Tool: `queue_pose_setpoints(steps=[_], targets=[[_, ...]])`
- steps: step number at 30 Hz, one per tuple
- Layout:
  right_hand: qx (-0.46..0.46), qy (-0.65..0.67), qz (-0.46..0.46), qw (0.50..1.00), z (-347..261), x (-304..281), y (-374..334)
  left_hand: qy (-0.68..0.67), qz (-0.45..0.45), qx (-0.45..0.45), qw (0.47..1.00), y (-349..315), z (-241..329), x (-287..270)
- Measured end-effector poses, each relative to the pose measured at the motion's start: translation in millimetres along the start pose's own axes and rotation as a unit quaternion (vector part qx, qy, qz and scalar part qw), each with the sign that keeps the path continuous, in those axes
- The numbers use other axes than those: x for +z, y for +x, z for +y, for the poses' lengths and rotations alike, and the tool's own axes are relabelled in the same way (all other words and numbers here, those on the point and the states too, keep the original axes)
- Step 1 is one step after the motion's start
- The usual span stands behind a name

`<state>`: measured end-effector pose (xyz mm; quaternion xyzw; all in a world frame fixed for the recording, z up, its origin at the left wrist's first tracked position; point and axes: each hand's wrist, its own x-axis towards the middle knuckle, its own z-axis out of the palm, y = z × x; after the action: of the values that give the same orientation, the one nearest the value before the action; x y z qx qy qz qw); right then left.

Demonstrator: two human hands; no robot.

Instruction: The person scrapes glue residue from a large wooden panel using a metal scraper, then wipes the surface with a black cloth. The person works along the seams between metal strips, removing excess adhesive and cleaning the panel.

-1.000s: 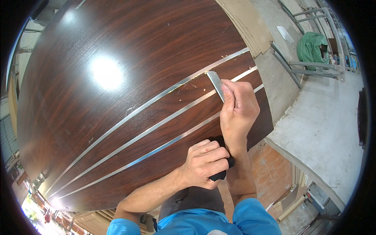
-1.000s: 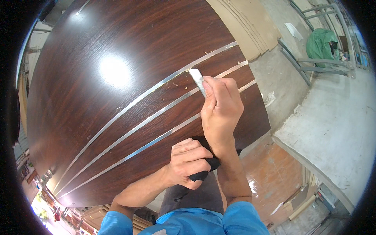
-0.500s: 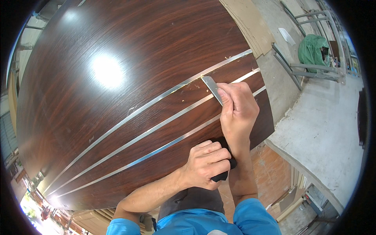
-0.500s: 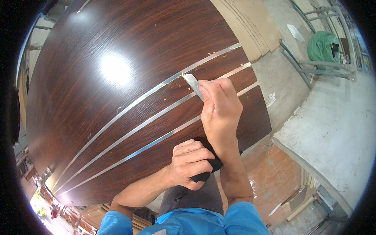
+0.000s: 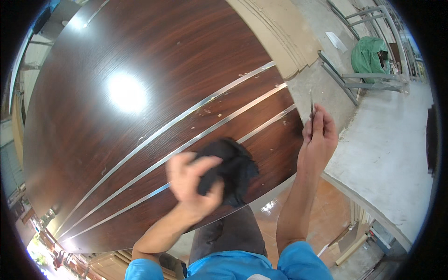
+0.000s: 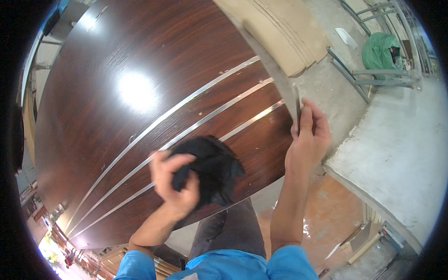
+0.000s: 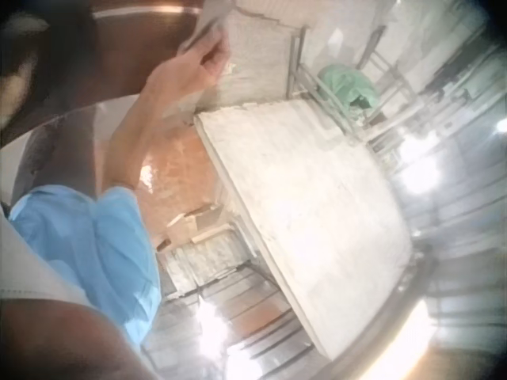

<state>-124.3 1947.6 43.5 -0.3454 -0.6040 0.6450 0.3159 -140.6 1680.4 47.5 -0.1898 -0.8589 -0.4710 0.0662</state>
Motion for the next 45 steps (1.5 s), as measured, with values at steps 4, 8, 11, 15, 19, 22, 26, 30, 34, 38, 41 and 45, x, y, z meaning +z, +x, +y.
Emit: queue_pose_setpoints(steps=[4, 8, 11, 15, 19, 22, 26, 30, 34, 38, 41, 45], targets=[[0.051, 0.011, 0.008, 0.999, -1, -53, -5, 0.344, -0.068, -0.089, 0.932, 41, -41, -41], [0.14, 0.092, -0.006, 0.986, 8, -101, 4, 0.364, -0.123, -0.028, 0.923, 51, -44, -12], [0.155, 0.093, 0.066, 0.981, 16, -132, 17, 0.255, -0.088, 0.047, 0.962, 98, -20, 80], [0.152, 0.141, 0.138, 0.969, 8, -175, 44, 0.223, -0.379, 0.123, 0.89, 132, 60, 218], [0.142, 0.132, 0.162, 0.968, -1, -217, 66, -0.102, -0.366, 0.228, 0.896, 40, 143, 230], [0.156, 0.111, 0.138, 0.972, 6, -232, 71, -0.121, -0.225, 0.067, 0.964, -9, 136, 171], [0.188, 0.061, 0.123, 0.973, 30, -225, 66, 0.184, -0.123, -0.009, 0.975, 2, 80, 87], [0.242, 0.037, -0.013, 0.97, 41, -205, 60, 0.26, -0.203, 0.034, 0.943, 40, 64, 104], [0.23, 0.066, -0.056, 0.969, 31, -179, 61, 0.187, -0.293, 0.161, 0.924, 66, 77, 157], [0.152, 0.012, -0.094, 0.984, 14, -140, 61, 0.156, -0.312, 0.17, 0.922, 60, 88, 166], [0.099, -0.072, -0.149, 0.981, 3, -99, 57, 0.181, -0.3, 0.133, 0.927, 41, 85, 137], [-0.091, -0.175, -0.206, 0.959, -7, -43, 47, 0.186, -0.251, 0.106, 0.944, 9, 70, 88]])
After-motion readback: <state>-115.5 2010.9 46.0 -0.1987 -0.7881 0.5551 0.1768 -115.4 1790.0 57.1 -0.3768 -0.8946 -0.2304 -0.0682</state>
